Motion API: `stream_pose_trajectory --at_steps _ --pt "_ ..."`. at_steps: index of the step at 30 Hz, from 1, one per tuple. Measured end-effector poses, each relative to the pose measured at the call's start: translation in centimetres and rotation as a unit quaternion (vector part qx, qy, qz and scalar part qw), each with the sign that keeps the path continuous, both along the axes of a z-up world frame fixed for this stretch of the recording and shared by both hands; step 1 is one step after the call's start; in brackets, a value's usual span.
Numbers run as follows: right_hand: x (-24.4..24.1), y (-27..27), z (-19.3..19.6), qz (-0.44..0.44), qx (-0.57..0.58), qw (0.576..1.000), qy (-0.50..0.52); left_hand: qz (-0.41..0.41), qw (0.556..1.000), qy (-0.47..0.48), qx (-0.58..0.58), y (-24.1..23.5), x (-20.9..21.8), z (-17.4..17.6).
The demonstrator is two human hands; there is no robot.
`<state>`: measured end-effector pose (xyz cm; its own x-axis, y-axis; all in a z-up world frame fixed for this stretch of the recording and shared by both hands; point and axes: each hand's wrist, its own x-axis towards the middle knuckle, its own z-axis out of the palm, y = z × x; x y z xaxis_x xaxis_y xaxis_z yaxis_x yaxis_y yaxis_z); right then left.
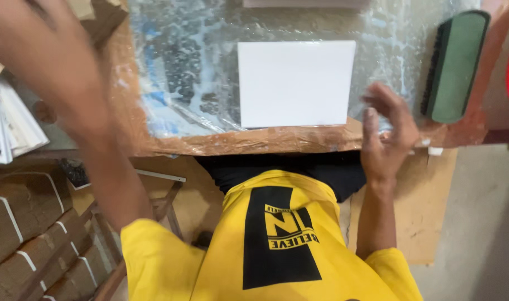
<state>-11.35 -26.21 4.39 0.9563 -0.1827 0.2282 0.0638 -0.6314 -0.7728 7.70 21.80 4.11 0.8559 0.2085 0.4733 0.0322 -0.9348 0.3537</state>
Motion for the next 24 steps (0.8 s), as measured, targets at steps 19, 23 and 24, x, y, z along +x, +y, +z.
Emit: stream_pose_trajectory --at_steps 19,23,24 --pt "2.7 3.1 -2.3 -0.055 -0.078 0.976 0.197 -0.433 0.872 0.230 0.004 -20.6 -16.3 -7.0" --pt "2.6 3.1 -2.3 -0.018 -0.079 0.987 0.137 -0.419 0.878 0.221 0.071 -20.7 -16.1 -6.5" --pt "2.6 3.1 -2.3 -0.016 -0.092 0.985 0.144 -0.424 0.876 0.223 0.060 -20.6 -15.9 -6.3"
